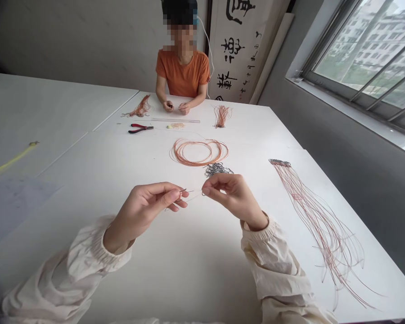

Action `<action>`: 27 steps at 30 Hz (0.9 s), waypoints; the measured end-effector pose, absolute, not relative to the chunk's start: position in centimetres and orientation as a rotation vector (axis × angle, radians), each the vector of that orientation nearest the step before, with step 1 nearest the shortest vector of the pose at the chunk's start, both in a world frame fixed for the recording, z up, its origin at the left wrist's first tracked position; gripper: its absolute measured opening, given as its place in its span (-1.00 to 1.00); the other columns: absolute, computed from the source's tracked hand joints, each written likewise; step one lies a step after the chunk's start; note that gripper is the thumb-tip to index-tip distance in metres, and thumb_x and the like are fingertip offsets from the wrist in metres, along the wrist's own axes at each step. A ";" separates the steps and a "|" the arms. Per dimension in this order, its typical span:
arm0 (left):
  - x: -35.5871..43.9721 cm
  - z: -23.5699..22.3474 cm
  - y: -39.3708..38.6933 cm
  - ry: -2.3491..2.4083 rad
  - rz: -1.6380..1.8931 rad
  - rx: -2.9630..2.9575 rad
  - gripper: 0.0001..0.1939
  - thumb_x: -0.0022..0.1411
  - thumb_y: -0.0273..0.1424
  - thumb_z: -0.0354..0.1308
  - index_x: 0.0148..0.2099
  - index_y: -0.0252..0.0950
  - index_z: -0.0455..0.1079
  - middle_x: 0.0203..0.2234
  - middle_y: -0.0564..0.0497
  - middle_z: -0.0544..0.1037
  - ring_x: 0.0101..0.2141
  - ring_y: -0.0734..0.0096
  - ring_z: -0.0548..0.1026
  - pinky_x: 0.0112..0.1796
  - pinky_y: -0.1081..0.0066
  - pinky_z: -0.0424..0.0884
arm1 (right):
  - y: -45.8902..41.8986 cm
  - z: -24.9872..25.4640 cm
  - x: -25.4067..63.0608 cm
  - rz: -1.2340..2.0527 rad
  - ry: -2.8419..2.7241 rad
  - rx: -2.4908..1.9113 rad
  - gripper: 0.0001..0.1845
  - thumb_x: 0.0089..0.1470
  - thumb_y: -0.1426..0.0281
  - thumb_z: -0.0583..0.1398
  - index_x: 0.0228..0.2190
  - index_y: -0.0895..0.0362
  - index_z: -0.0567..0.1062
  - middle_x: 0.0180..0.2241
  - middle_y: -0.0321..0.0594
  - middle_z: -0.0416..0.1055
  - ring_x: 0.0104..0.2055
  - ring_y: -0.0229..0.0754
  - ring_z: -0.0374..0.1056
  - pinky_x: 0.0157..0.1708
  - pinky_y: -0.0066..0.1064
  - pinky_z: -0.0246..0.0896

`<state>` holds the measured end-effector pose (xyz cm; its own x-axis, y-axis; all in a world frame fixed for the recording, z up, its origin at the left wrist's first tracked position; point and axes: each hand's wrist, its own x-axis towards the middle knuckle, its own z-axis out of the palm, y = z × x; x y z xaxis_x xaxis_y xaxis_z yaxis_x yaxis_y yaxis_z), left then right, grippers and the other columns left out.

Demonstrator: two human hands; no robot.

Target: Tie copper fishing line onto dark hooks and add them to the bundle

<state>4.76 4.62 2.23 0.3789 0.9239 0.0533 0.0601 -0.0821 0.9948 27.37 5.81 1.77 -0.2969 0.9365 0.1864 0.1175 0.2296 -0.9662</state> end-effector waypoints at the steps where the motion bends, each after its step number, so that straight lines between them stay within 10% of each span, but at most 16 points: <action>1: 4.8 2.1 4.6 0.951 0.910 1.501 -0.76 0.31 -0.26 0.15 -0.19 -0.35 0.51 -0.28 -0.08 0.61 -0.31 0.34 0.60 -0.32 0.46 0.53 | 5.7 2.0 27.5 1.140 -1.596 -1.015 -0.82 0.09 0.29 0.31 -0.41 0.17 0.55 -0.45 -0.22 0.44 -0.40 -0.24 0.30 -0.40 -0.39 0.22; 27: 4.8 1.7 4.1 1.014 0.721 1.678 -0.72 0.33 -0.27 0.10 -0.32 -0.36 0.47 -0.49 0.02 0.53 -0.48 0.50 0.51 -0.38 0.52 0.50 | 4.8 1.8 26.4 1.209 -1.714 -1.083 -0.77 0.09 0.26 0.31 -0.38 0.20 0.60 -0.69 -0.43 0.01 -0.60 -0.38 -0.18 -0.61 -0.41 -0.28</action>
